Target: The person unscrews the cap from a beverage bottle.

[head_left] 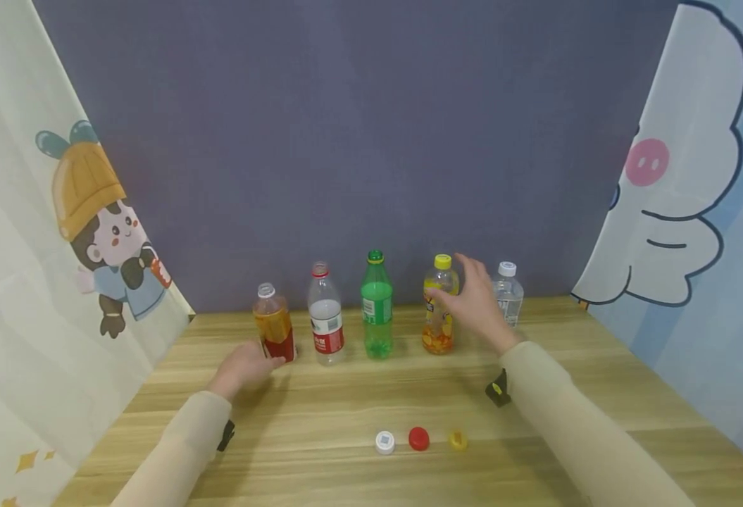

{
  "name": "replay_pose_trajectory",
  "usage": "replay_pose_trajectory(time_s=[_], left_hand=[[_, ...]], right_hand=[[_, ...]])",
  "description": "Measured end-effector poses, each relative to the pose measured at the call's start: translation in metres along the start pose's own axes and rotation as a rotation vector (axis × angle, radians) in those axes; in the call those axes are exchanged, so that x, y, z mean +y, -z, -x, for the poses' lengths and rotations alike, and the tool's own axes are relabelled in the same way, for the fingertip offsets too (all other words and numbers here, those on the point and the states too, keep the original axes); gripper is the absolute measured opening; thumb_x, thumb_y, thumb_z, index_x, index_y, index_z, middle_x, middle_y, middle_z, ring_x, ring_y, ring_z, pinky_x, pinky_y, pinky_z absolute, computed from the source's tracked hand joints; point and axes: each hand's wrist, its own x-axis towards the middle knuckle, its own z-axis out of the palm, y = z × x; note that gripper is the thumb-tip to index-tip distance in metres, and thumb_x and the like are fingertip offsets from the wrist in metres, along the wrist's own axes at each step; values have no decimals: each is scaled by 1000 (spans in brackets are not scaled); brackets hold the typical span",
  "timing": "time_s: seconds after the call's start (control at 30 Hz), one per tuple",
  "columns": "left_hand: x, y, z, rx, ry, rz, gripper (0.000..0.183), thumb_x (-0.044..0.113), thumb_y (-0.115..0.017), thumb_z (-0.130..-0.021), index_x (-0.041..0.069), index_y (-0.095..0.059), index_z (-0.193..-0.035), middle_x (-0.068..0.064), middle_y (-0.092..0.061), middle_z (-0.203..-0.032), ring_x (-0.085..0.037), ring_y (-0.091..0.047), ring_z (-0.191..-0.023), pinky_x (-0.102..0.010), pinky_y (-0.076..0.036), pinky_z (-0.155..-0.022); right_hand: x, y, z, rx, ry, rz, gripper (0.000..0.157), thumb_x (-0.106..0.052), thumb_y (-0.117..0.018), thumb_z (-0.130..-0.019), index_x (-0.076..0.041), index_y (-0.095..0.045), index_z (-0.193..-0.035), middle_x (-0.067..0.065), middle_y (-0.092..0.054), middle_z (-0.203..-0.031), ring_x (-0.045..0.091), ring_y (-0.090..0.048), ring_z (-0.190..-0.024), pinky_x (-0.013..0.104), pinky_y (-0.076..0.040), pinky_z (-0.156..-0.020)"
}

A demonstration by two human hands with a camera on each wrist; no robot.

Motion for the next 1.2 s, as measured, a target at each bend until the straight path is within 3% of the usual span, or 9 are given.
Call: replay_pose_trajectory(time_s=[0.07, 0.17, 0.37, 0.53, 0.6, 0.73, 0.83, 0.93, 1.2], left_hand=[[2, 1, 2, -4, 0, -7, 40, 34, -67, -95, -3, -66, -111, -21, -70, -107, -39, -66, -97, -58, -51, -87], [6, 2, 6, -12, 19, -36, 37, 33, -67, -94, -2, -66, -107, -20, -70, -106, -38, -66, -95, -57, -52, -85], [19, 4, 13, -14, -27, -114, 39, 34, -65, -92, 3, -70, -113, -18, -71, -107, -34, -66, -94, -55, -51, -84], [36, 1, 16, -52, -47, -135, 37, 42, -66, -92, 5, -68, -89, -7, -64, -79, -25, -57, -70, -42, -47, -65], [44, 0, 17, -71, -65, -109, 41, 46, -67, -92, 7, -65, -81, -5, -59, -73, -23, -54, -66, -39, -44, -60], [54, -4, 15, -93, -131, -7, 46, 47, -68, -92, 2, -71, -102, -9, -70, -96, -28, -66, -87, -47, -54, -76], [59, -9, 12, -77, -163, 94, 49, 44, -70, -92, 1, -70, -118, -15, -71, -114, -33, -67, -105, -53, -53, -89], [64, -14, 8, -48, -180, 181, 42, 40, -71, -93, 4, -72, -115, -12, -72, -112, -30, -67, -103, -50, -55, -87], [80, -27, 7, 31, -266, 283, 29, 38, -72, -94, 12, -73, -106, -1, -72, -102, -19, -66, -98, -43, -54, -87]], right_hand=[[0, 0, -4, -26, -32, 7, 100, -44, -76, -89, -4, -19, -161, 25, -21, -162, 47, -24, -147, 66, -24, -115], [0, -1, -9, -67, -73, 14, 102, -46, -75, -89, -3, -16, -161, 26, -18, -163, 48, -25, -146, 67, -24, -114], [5, -3, -16, -118, -135, 8, 103, -47, -74, -90, 0, -15, -160, 29, -19, -162, 49, -26, -145, 65, -25, -115], [11, -7, -23, -123, -150, -5, 97, -45, -72, -91, 3, -20, -158, 30, -27, -159, 48, -29, -144, 62, -27, -116], [13, -9, -24, -121, -154, -10, 95, -44, -72, -92, 4, -21, -158, 30, -28, -159, 48, -30, -144, 61, -28, -116], [15, -11, -27, -128, -174, -9, 97, -46, -72, -92, 4, -21, -158, 30, -27, -159, 48, -29, -145, 61, -27, -116], [17, -13, -27, -130, -182, -17, 96, -45, -72, -92, 2, -21, -158, 29, -30, -158, 47, -31, -144, 60, -30, -115], [18, -13, -27, -123, -177, -27, 93, -41, -73, -93, 2, -22, -158, 29, -32, -158, 47, -34, -143, 60, -31, -114], [19, -14, -22, -90, -162, -37, 91, -42, -74, -91, 0, -28, -156, 27, -36, -156, 46, -37, -141, 59, -33, -113]])
